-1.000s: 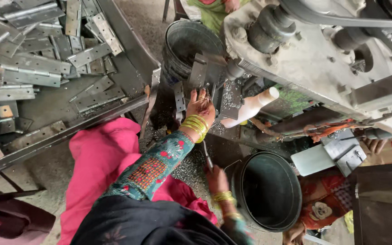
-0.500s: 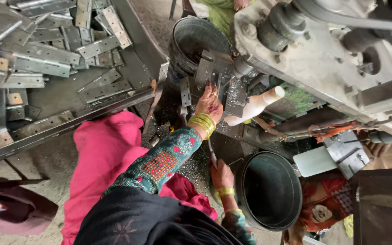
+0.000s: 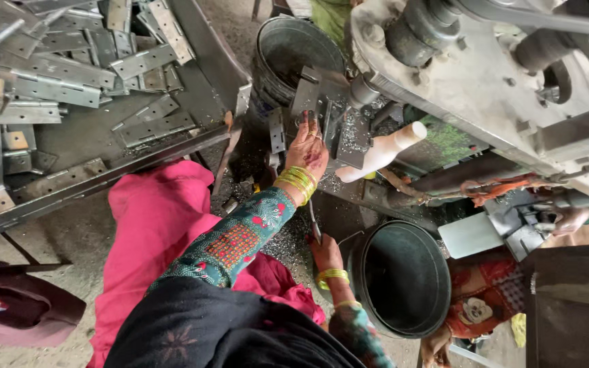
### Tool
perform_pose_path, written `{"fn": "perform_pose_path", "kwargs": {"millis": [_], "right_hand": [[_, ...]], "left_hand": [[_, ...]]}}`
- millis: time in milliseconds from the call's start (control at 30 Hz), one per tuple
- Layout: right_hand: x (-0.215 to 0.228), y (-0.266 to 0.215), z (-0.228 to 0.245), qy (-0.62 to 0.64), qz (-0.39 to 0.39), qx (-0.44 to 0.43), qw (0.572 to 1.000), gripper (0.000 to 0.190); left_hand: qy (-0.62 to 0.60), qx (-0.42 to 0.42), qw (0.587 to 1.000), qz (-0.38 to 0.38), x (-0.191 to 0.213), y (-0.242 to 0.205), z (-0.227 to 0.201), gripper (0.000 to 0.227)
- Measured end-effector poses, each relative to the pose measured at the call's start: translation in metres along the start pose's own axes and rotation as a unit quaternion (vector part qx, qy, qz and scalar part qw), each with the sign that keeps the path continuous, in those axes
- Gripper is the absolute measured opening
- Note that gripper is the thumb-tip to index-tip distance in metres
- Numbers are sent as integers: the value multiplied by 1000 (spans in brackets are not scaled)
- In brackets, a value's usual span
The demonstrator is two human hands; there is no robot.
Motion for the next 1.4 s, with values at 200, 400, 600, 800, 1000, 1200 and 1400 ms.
{"fn": "perform_pose_path", "kwargs": {"millis": [200,400,600,800,1000,1200,1400], "right_hand": [[46,8,16,-55,-4,32,998,37],[8,-15,18,-17,-44,0,999,42],[52,6,17,-119,-6,31,992,31],[11,-23,22,-32,-61,22,997,29],[-3,-17,31,-248,-21,120,961,38],[97,-46,68,-13,-202,29,979,44],[138,-52,130,-49,-179,31,982,33]], "left_hand": [[-976,-157,148,-20,-1,14,2,32],[-992,-109,52,-19,1,10,-12,46],[-967,-145,206,37,20,30,-18,56],[-949,-175,258,50,49,53,-20,65],[-979,-48,-156,124,-1,21,-65,49],[-986,4,116,120,-137,-66,-199,32],[-929,-61,215,294,-171,-87,-372,42]]}}
Point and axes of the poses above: each hand's wrist, its own y-axis towards the middle knuckle, its own x-axis out of the back of the hand, z = x × y, the point moved 9 cm from there along y, towards the middle knuckle, and after that the axes turned 3 degrees about z, right-handed, at the moved point
